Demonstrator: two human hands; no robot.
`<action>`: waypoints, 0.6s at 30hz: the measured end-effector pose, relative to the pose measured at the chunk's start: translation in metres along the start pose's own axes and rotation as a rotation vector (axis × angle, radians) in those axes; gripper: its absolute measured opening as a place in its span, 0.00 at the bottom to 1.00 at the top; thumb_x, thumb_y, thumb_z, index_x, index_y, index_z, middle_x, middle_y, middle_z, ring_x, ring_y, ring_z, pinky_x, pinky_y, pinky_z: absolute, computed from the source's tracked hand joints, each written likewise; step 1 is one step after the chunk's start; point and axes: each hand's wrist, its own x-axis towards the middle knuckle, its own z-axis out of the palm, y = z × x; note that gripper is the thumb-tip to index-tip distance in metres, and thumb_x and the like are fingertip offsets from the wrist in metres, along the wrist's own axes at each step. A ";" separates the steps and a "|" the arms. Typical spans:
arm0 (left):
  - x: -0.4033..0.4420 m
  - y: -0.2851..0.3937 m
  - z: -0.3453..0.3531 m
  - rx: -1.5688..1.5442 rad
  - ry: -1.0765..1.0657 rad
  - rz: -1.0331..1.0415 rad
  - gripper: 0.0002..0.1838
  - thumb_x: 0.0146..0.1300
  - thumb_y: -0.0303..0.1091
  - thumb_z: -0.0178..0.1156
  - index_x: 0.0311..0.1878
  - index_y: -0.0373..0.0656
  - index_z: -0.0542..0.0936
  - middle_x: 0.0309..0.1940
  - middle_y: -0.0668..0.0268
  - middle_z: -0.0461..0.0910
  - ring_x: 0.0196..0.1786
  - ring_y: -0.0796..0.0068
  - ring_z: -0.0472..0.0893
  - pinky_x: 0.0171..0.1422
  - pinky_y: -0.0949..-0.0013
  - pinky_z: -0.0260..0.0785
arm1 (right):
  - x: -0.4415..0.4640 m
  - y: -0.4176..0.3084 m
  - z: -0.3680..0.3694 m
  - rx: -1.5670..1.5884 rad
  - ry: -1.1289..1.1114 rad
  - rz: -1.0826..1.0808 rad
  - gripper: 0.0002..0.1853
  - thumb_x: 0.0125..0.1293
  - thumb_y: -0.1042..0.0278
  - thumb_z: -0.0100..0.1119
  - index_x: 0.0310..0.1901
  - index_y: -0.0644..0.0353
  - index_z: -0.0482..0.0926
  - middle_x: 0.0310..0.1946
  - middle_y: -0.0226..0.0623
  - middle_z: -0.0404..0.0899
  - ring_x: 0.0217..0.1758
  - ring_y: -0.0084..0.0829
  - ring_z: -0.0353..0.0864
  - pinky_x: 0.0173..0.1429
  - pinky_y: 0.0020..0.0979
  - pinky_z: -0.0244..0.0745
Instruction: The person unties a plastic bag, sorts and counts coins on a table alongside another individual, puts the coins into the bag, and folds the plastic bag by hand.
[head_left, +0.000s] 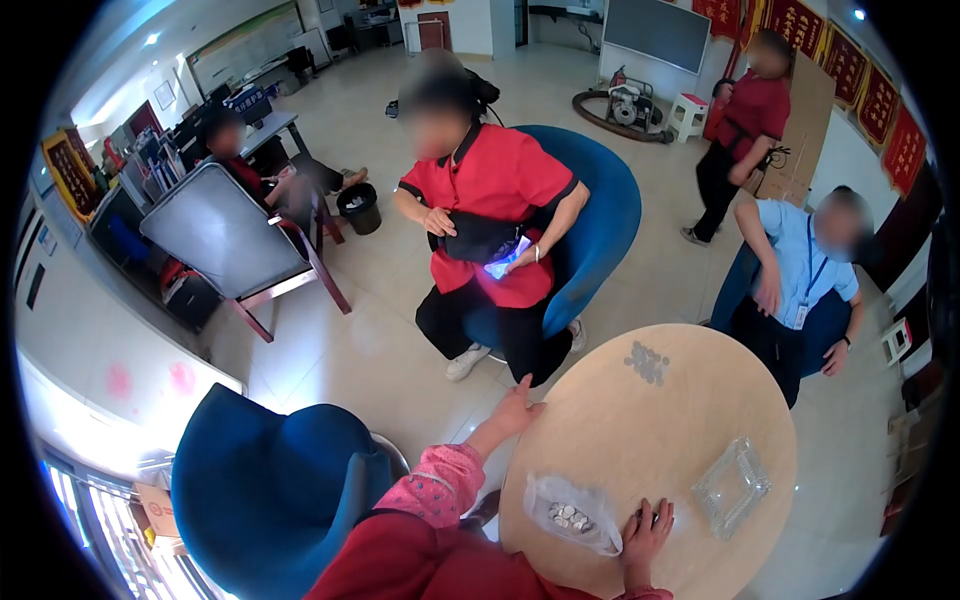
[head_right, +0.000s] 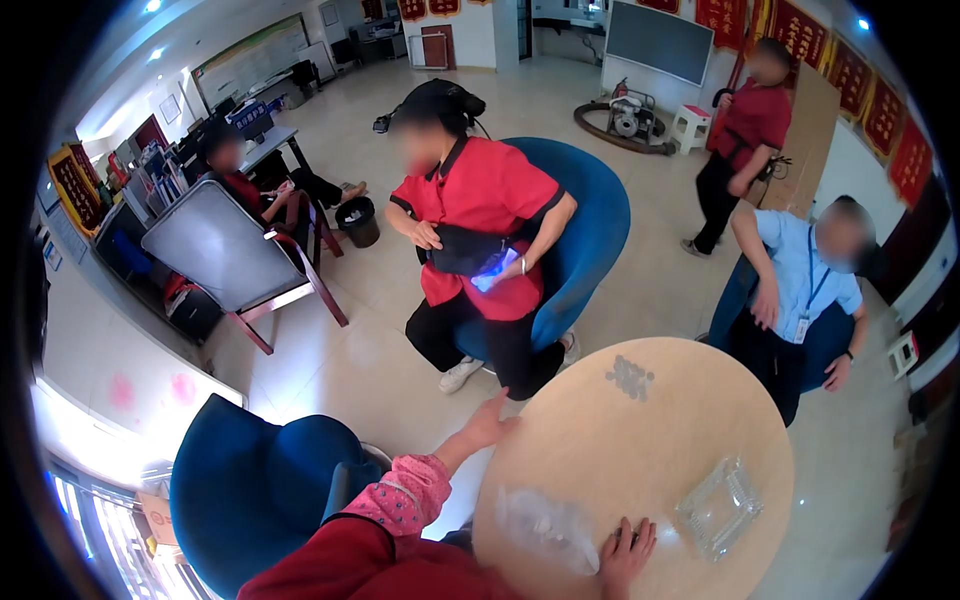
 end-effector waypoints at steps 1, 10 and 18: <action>0.009 -0.008 0.002 -0.019 0.018 -0.047 0.43 0.60 0.47 0.58 0.72 0.42 0.49 0.58 0.41 0.68 0.61 0.47 0.70 0.64 0.57 0.64 | -0.003 0.004 0.003 0.005 -0.012 0.000 0.19 0.59 0.65 0.54 0.53 0.53 0.76 0.61 0.53 0.64 0.66 0.57 0.60 0.68 0.54 0.55; 0.027 -0.015 0.055 -0.071 -0.149 -0.026 0.38 0.65 0.51 0.50 0.70 0.36 0.53 0.53 0.39 0.72 0.55 0.44 0.74 0.60 0.53 0.66 | 0.001 0.002 -0.004 -0.016 -0.069 0.008 0.19 0.60 0.63 0.52 0.54 0.52 0.75 0.61 0.53 0.63 0.66 0.58 0.59 0.68 0.54 0.56; -0.010 0.026 0.042 -0.190 0.055 -0.105 0.27 0.69 0.47 0.46 0.64 0.40 0.62 0.44 0.44 0.78 0.47 0.45 0.78 0.51 0.51 0.68 | -0.004 0.006 -0.011 -0.050 -0.106 -0.026 0.20 0.60 0.63 0.51 0.55 0.52 0.73 0.61 0.53 0.63 0.66 0.59 0.58 0.67 0.54 0.57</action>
